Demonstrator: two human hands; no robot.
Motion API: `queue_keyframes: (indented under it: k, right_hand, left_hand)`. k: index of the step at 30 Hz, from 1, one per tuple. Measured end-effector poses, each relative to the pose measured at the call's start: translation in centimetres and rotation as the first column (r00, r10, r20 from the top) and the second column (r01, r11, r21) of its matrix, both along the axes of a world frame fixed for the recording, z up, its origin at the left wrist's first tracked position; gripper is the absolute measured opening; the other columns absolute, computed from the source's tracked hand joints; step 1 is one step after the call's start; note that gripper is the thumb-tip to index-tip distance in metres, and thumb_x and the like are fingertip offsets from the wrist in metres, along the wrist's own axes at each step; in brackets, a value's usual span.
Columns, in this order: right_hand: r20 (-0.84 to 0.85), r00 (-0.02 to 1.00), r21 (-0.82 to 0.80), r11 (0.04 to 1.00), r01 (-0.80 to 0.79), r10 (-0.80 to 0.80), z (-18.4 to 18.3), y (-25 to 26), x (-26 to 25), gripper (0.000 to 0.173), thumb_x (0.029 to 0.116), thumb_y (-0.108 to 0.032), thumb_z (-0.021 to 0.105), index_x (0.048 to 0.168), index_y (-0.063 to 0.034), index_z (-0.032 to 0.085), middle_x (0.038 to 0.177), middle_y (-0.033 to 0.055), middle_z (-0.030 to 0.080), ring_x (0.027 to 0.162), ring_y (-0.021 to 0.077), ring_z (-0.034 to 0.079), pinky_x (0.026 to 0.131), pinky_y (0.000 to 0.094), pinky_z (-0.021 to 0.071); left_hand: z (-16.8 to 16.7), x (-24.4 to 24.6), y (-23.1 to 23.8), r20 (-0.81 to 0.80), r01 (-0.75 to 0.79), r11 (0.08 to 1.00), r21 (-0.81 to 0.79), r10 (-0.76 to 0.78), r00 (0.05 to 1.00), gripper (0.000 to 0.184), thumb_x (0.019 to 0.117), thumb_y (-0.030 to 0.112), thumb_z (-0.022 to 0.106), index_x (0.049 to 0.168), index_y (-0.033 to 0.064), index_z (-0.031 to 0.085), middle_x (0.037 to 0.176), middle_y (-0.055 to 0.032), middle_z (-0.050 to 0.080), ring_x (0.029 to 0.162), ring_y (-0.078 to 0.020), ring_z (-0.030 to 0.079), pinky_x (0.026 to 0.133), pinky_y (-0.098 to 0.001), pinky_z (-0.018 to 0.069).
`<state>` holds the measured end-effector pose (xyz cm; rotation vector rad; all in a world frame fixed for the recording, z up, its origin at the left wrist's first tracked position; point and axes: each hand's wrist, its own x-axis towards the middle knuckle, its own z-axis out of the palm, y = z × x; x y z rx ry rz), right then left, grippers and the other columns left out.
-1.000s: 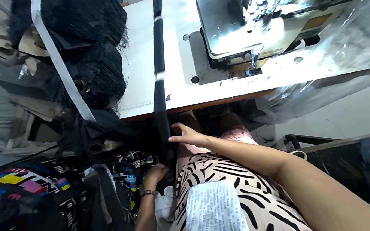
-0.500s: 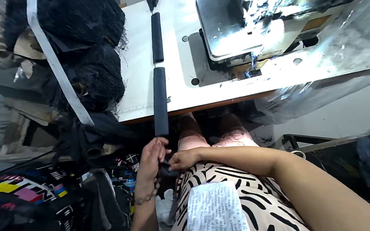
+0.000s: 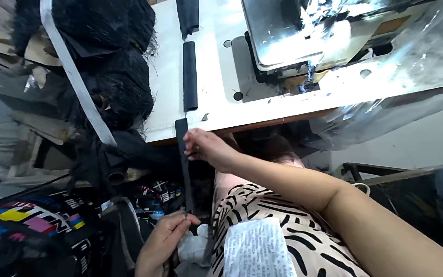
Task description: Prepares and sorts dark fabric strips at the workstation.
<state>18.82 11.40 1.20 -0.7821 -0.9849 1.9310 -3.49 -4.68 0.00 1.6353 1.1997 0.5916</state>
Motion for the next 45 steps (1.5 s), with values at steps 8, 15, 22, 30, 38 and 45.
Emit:
queue_keyframes:
  k: [8,15,22,30,38,45]
  right_hand:
    - [-0.212,0.976,-0.231,0.973,0.007,-0.058,1.5,3.5,1.0,0.046,0.1117,-0.044,0.031,0.133,-0.0060,0.048,0.103,0.0058,0.069,0.088,0.0133,0.069,0.081,0.0300,0.0579]
    - [-0.007,0.991,0.539,0.835,-0.111,0.136,5.3,-2.7,1.3,0.026,0.1070,-0.008,0.036,0.101,0.0049,0.057,0.079,0.0046,0.060,0.064,0.0064,0.057,0.060,0.0231,0.0511]
    - [0.529,0.550,0.549,0.234,-0.802,0.646,-3.3,-7.5,-0.5,0.022,0.1036,-0.006,0.055,0.109,0.0065,0.072,0.088,0.0187,0.071,0.083,0.0244,0.068,0.078,0.0410,0.0521]
    - [0.106,0.804,0.297,0.753,-0.587,0.585,-1.1,-4.6,1.4,0.044,0.0998,-0.016,0.053,0.137,0.0068,0.047,0.118,0.0091,0.065,0.104,0.0067,0.061,0.092,0.0267,0.0511]
    - [-0.201,0.938,0.055,0.960,-0.276,0.282,1.1,-2.6,0.6,0.054,0.1106,-0.041,0.031,0.140,0.0000,0.050,0.118,0.0061,0.070,0.107,0.0119,0.067,0.097,0.0322,0.0531]
    - [0.134,0.883,-0.177,0.887,-0.426,0.451,-4.4,-5.6,4.7,0.034,0.1073,-0.023,0.050,0.133,-0.0007,0.052,0.111,0.0035,0.069,0.098,0.0072,0.067,0.091,0.0282,0.0545]
  left_hand:
    - [0.7,1.3,-0.1,-0.094,0.230,0.971,0.064,-0.224,0.970,0.041,0.1105,0.031,0.042,0.104,0.0104,0.076,0.079,0.0025,0.067,0.064,0.0031,0.057,0.062,-0.0129,0.0496]
    - [-0.9,0.9,0.0,0.087,-0.382,0.923,0.046,0.377,0.922,0.093,0.1003,0.071,0.035,0.152,-0.0052,0.038,0.144,-0.0092,0.058,0.129,-0.0111,0.058,0.109,-0.0316,0.0490]
    - [-1.3,4.4,4.2,0.254,-0.322,0.930,-0.176,0.359,0.898,0.069,0.1066,0.052,0.039,0.139,-0.0087,0.048,0.111,-0.0008,0.073,0.092,-0.0079,0.071,0.084,-0.0258,0.0590]
    - [3.8,2.8,0.6,0.301,-0.086,0.981,0.173,0.030,0.953,0.025,0.1055,0.039,0.054,0.096,0.0245,0.073,0.084,0.0176,0.071,0.076,0.0103,0.064,0.071,-0.0097,0.0545]
    - [3.0,0.8,-0.9,-0.068,0.003,0.955,0.298,0.018,0.998,0.034,0.1063,0.037,0.051,0.095,0.0121,0.071,0.090,0.0054,0.071,0.088,0.0058,0.065,0.081,-0.0132,0.0546]
    - [2.6,0.9,-0.5,-0.031,0.040,0.948,0.316,-0.031,0.999,0.038,0.1076,0.038,0.049,0.095,0.0076,0.069,0.093,0.0028,0.071,0.094,0.0064,0.064,0.086,-0.0126,0.0534]
